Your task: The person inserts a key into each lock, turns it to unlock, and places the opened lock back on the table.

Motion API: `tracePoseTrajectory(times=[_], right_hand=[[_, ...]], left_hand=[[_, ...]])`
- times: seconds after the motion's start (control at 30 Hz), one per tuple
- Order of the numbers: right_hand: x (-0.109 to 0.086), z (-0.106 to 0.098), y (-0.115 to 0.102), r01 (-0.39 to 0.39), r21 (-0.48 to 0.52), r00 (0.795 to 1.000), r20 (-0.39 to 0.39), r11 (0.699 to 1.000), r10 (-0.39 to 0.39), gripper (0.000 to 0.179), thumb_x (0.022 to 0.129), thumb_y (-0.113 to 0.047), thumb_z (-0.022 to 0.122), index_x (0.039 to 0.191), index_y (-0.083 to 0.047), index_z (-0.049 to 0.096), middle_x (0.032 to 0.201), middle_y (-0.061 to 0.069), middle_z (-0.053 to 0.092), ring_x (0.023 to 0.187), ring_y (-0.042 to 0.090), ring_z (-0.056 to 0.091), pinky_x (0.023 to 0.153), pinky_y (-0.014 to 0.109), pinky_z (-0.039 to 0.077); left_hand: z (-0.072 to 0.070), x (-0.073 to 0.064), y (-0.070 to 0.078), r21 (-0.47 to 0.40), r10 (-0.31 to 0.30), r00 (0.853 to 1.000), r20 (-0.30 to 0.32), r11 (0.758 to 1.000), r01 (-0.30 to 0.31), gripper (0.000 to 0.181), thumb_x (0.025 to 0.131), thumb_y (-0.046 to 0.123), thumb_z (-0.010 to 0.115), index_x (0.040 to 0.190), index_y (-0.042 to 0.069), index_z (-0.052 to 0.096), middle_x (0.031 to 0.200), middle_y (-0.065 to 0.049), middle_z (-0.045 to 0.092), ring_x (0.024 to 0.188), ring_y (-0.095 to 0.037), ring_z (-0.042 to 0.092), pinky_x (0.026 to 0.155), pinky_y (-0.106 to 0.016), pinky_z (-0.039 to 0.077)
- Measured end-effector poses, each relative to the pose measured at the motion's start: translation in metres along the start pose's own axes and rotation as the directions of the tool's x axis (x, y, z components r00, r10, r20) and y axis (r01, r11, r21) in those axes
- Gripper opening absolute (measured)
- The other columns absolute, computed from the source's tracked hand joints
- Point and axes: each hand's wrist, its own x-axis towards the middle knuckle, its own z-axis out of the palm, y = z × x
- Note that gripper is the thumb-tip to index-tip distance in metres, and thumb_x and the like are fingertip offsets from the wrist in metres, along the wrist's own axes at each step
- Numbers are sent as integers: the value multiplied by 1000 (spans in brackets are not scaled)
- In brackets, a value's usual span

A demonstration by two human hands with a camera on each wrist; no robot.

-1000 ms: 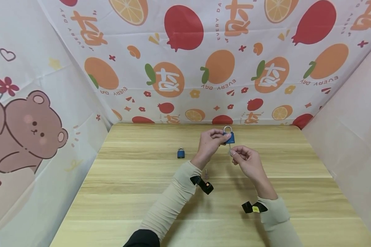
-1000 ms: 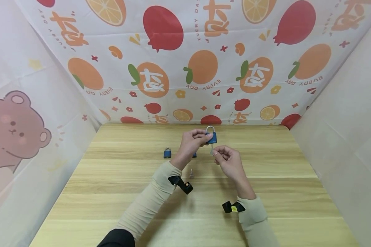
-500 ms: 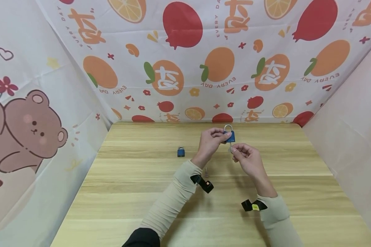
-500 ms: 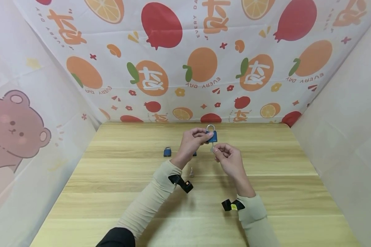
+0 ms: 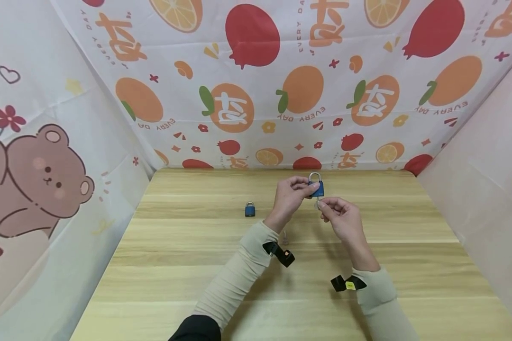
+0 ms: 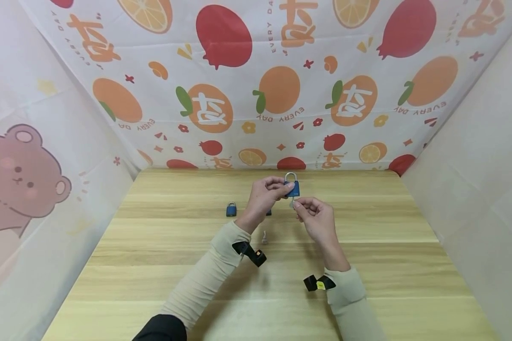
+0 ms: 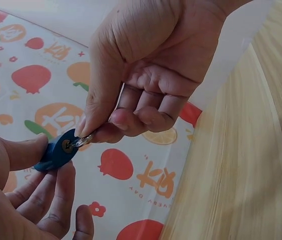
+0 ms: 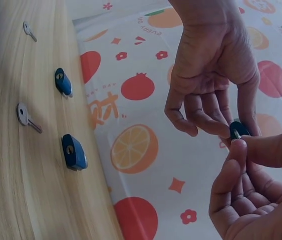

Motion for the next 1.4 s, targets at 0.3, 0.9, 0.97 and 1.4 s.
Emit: tracePoseTrajectory(times=[0.3, 0.9, 0.97, 1.4], right_hand=[[1, 3, 1, 36, 131, 997, -68, 991, -27, 20, 92, -15, 75, 103, 1, 68, 75, -12, 73, 68, 6, 68, 69, 22, 58], [5, 8, 4, 115, 258, 986, -147, 959, -79, 19, 89, -7, 77, 97, 6, 68, 74, -8, 75, 65, 6, 69, 65, 21, 57], [5, 8, 5, 131, 266, 983, -157, 955, -92, 18, 88, -8, 79, 96, 5, 68, 75, -8, 76, 65, 7, 70, 65, 21, 58], [5, 7, 3, 167, 219, 975, -184, 961, -128, 21, 88, -4, 77, 98, 10, 66, 78, -3, 76, 65, 7, 70, 66, 22, 59]], left_hand=[[1, 1, 0, 9, 15, 1000, 0, 1000, -15, 29, 89, 22, 80, 110, 3, 72, 100, -17, 78, 73, -7, 70, 73, -25, 59], [3, 0, -2, 14, 23, 1000, -10, 1000, -23, 26, 89, 22, 80, 107, 5, 72, 96, -14, 78, 76, -7, 70, 75, -25, 58], [4, 0, -2, 15, 30, 999, -15, 999, -29, 26, 89, 22, 80, 107, 5, 72, 96, -14, 78, 78, -8, 71, 74, -25, 57], [8, 1, -3, 17, 30, 999, -28, 999, -30, 28, 89, 23, 80, 107, 4, 72, 99, -16, 78, 79, -10, 72, 80, -31, 61]])
